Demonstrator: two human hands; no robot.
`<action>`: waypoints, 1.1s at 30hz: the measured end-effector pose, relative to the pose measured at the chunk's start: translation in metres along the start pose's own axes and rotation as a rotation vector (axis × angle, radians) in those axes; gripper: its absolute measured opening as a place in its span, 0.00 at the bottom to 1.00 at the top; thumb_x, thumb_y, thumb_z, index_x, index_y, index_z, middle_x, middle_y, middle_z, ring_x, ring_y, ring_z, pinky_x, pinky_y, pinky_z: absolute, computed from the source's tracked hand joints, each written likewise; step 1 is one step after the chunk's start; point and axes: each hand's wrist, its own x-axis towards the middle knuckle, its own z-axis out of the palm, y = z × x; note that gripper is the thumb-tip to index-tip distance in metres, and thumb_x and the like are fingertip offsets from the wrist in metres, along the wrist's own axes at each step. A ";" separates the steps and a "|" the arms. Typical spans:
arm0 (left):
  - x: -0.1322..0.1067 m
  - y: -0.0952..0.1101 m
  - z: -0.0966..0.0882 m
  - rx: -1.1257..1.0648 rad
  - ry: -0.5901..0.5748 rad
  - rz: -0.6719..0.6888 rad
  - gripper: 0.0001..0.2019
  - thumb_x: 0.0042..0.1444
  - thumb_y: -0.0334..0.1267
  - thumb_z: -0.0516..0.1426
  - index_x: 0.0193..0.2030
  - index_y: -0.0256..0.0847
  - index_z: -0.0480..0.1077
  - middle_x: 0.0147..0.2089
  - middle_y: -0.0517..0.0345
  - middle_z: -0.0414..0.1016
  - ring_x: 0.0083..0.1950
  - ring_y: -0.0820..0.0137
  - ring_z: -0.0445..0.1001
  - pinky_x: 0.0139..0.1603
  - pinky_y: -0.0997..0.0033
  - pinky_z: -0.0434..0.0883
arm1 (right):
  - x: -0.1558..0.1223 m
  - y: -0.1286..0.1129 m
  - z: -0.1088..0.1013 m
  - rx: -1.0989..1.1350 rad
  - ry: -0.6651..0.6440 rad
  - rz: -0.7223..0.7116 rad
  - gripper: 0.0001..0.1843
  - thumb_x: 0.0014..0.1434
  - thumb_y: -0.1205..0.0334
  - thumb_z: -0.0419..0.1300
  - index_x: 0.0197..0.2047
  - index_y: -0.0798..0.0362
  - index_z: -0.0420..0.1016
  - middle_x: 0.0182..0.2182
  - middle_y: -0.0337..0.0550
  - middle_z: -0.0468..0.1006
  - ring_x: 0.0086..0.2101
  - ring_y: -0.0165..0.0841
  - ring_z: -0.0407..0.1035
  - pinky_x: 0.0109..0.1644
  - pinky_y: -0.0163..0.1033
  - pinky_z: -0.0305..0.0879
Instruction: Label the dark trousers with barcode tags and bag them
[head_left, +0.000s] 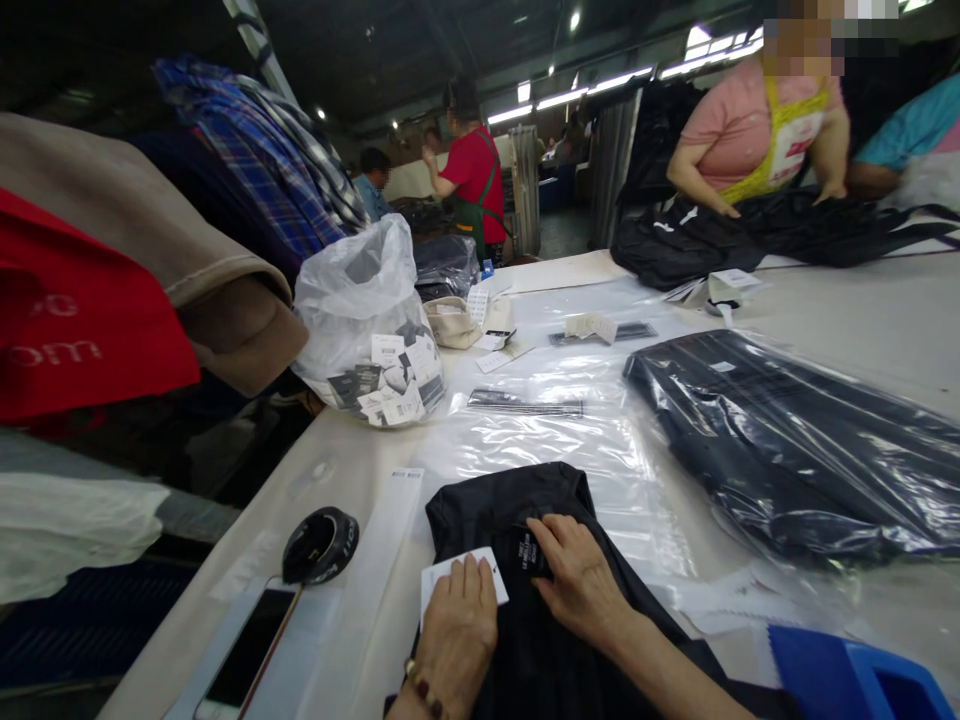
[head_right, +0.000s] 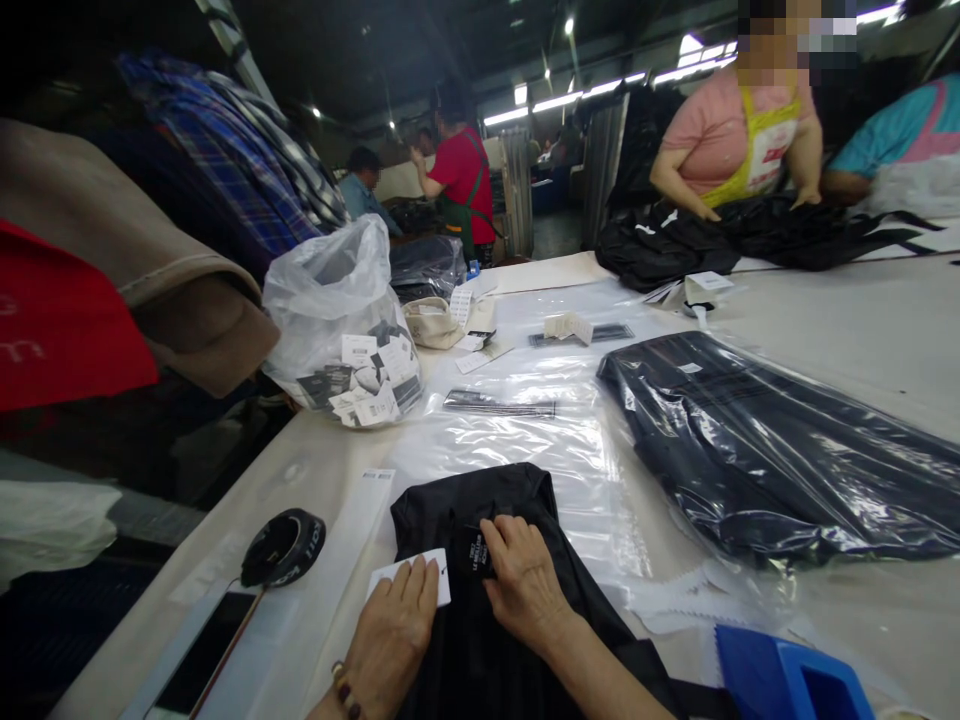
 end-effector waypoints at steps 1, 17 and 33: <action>0.000 0.000 0.000 0.001 -0.002 -0.002 0.20 0.43 0.21 0.49 0.42 0.30 0.73 0.40 0.44 0.77 0.39 0.60 0.75 0.33 0.66 0.73 | -0.001 -0.001 0.001 0.001 0.003 -0.001 0.33 0.42 0.73 0.58 0.54 0.58 0.61 0.44 0.52 0.68 0.42 0.42 0.61 0.44 0.47 0.62; 0.016 -0.017 -0.022 -0.503 -0.597 -0.131 0.19 0.51 0.21 0.43 0.43 0.37 0.69 0.41 0.50 0.75 0.42 0.62 0.71 0.43 0.58 0.63 | -0.013 -0.006 0.005 0.051 0.006 0.033 0.33 0.43 0.74 0.56 0.55 0.57 0.59 0.44 0.53 0.67 0.43 0.43 0.62 0.45 0.50 0.63; 0.013 -0.042 0.010 -2.078 -0.780 -1.123 0.11 0.25 0.29 0.54 0.22 0.35 0.67 0.19 0.60 0.70 0.23 0.72 0.67 0.26 0.75 0.61 | -0.018 -0.010 0.011 0.112 0.018 0.105 0.33 0.43 0.74 0.59 0.54 0.55 0.60 0.43 0.51 0.68 0.43 0.42 0.62 0.44 0.48 0.64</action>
